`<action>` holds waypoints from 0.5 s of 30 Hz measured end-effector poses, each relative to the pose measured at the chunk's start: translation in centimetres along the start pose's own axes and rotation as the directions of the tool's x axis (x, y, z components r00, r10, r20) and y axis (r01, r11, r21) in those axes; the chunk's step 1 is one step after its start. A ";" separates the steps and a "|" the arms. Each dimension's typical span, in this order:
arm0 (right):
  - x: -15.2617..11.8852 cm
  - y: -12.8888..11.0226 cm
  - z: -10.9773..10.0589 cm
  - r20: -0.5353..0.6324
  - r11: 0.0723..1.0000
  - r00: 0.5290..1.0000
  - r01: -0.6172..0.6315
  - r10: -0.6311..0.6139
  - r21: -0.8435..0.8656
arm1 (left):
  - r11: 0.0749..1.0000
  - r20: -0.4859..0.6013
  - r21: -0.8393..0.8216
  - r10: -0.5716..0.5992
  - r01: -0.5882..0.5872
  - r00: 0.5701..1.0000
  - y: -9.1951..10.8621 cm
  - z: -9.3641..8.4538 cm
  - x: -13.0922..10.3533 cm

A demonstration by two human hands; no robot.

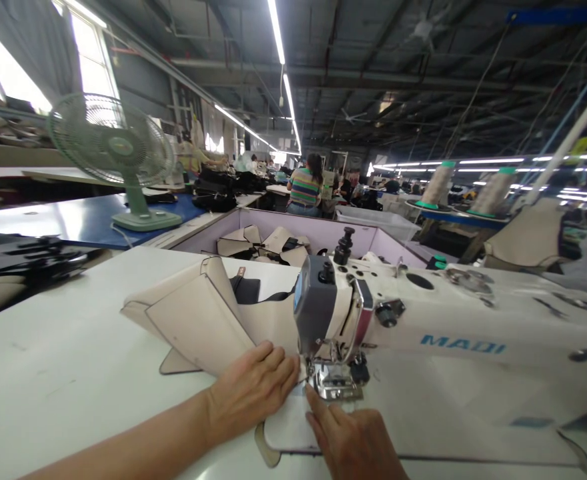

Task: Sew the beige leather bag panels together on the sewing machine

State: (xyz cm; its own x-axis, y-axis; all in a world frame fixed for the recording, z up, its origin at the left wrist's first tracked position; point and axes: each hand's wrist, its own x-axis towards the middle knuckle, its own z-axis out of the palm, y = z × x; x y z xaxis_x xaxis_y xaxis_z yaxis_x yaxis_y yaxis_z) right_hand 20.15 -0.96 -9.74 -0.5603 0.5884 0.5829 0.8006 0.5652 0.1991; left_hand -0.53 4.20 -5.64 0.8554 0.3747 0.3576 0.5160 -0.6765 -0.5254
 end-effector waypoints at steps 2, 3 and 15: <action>0.1 0.0 -0.1 -0.018 1.000 1.000 0.007 -0.007 -0.008 | 1.000 -0.003 -0.003 -0.005 0.005 1.000 0.0 0.0 0.1; 0.1 0.0 -0.2 -0.023 1.000 1.000 0.011 -0.011 -0.013 | 1.000 -0.007 -0.002 -0.005 0.005 1.000 0.0 -0.1 0.1; -1.1 1.0 1.2 -0.041 0.983 0.988 0.142 -0.148 -0.118 | 1.000 -0.108 -0.016 0.017 -0.019 0.994 -0.4 -0.1 0.0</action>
State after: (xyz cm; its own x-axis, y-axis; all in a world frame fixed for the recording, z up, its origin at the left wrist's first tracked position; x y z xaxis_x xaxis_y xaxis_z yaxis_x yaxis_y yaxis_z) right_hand 21.29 -0.34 -11.16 -0.6632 0.4745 0.5789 0.7324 0.5708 0.3712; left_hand -0.73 4.36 -5.38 0.8544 0.2923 0.4297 0.4986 -0.6940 -0.5194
